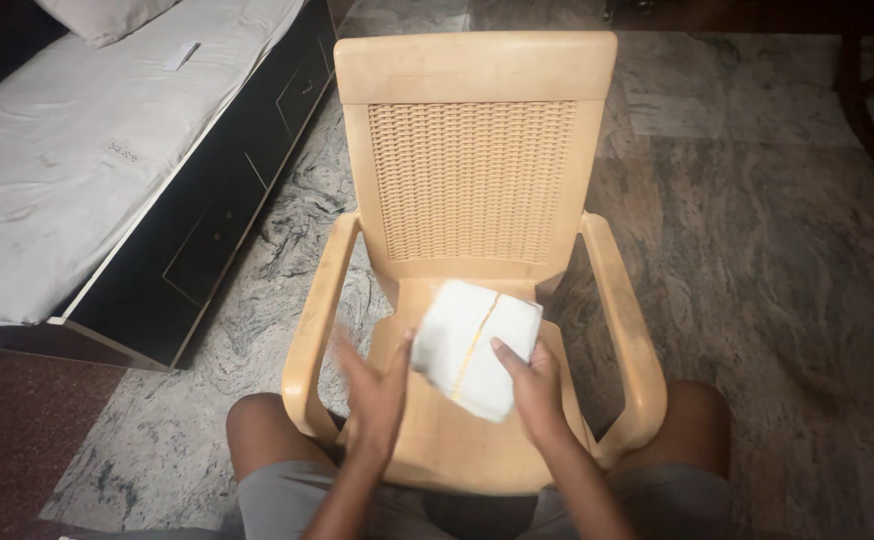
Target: The person wipes a beige plastic chair with a white cloth. They clean the seat, armrests, and the woven backrest in a bedroom setting.
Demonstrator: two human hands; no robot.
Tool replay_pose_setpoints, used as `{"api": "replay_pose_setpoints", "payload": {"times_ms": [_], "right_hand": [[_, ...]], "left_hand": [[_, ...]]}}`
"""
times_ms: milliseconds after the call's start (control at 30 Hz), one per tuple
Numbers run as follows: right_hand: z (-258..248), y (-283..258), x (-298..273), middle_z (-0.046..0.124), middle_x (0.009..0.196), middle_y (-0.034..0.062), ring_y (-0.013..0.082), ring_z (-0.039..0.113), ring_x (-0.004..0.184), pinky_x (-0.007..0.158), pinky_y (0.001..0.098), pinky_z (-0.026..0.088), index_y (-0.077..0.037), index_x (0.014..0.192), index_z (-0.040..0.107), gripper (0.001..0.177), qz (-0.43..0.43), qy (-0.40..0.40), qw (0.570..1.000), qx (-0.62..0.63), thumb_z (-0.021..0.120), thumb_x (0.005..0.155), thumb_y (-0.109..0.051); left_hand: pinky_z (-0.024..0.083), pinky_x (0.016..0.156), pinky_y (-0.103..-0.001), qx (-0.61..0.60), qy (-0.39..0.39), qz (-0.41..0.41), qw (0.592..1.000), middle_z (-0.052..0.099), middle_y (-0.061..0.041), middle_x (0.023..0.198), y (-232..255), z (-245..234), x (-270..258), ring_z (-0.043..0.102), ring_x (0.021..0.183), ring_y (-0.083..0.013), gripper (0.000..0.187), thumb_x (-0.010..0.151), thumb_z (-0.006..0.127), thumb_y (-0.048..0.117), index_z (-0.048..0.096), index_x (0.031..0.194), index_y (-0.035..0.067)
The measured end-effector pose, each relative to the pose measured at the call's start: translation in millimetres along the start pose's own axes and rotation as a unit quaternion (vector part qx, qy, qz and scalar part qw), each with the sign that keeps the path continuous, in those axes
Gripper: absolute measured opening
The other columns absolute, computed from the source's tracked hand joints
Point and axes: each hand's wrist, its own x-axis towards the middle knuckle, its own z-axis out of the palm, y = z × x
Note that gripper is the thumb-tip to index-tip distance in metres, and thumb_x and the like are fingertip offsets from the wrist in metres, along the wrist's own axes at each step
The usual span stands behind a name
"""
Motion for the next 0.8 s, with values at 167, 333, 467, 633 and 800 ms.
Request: {"api": "replay_pose_setpoints", "payload": {"times_ms": [167, 333, 467, 633, 800], "right_hand": [[-12.1, -29.9, -7.3, 0.075, 0.117, 0.0124, 0.0337, 0.071, 0.108, 0.09, 0.0422, 0.055, -0.005, 0.109, 0.07, 0.035, -0.427, -0.077, 0.788, -0.437, 0.065, 0.075, 0.004], [8.3, -50.1, -2.1, 0.078, 0.112, 0.0082, 0.0307, 0.073, 0.103, 0.09, 0.0421, 0.055, -0.007, 0.105, 0.072, 0.037, -0.429, -0.194, 0.788, -0.396, 0.066, 0.071, 0.006], [22.2, -37.0, 10.6, 0.078, 0.108, 0.0089, 0.0276, 0.076, 0.103, 0.09, 0.0394, 0.058, -0.007, 0.114, 0.069, 0.03, -0.22, -0.233, 0.895, -0.31, 0.071, 0.084, -0.004], [4.2, -29.6, 80.4, 0.055, 0.141, 0.0218, 0.0389, 0.051, 0.133, 0.111, 0.0506, 0.04, 0.001, 0.14, 0.048, 0.064, -0.418, -0.079, 0.8, -0.423, 0.078, 0.087, -0.021], [-89.9, -48.2, 195.1, 0.038, 0.159, 0.0297, 0.0432, 0.034, 0.15, 0.123, 0.055, 0.026, 0.006, 0.15, 0.038, 0.076, -0.402, 0.0, 0.687, -0.605, 0.07, 0.09, -0.027]], "left_hand": [[0.016, 0.124, -0.063, 0.24, -0.051, 0.41, 0.878, 0.027, -0.03, 0.16, 16.3, -48.9, 17.8, 0.029, 0.15, -0.0477, 0.115, 0.078, 0.077, 0.066, 0.023, 0.154, -0.001], [0.017, 0.121, -0.065, 0.235, -0.271, 0.405, 0.841, 0.036, -0.032, 0.159, 8.1, -48.0, 33.3, 0.032, 0.15, -0.0467, 0.119, 0.072, 0.082, 0.067, 0.031, 0.151, -0.006], [0.047, 0.092, -0.05, 0.108, -0.444, 0.079, 0.886, 0.064, -0.03, 0.127, -32.7, -21.1, 45.5, 0.059, 0.111, -0.0403, 0.071, 0.086, 0.074, 0.037, 0.056, 0.143, -0.001], [0.056, 0.068, -0.032, -0.108, -0.23, -0.148, 0.956, 0.07, -0.026, 0.113, -90.8, 28.2, 54.7, 0.068, 0.087, -0.0235, 0.039, 0.105, 0.054, 0.015, 0.061, 0.137, -0.005], [0.046, 0.107, -0.043, -0.038, 0.131, -0.01, 0.991, 0.058, -0.026, 0.143, -96.3, 68.4, 114.1, 0.06, 0.128, -0.0331, 0.044, 0.111, 0.046, 0.012, 0.04, 0.152, -0.005]]}}
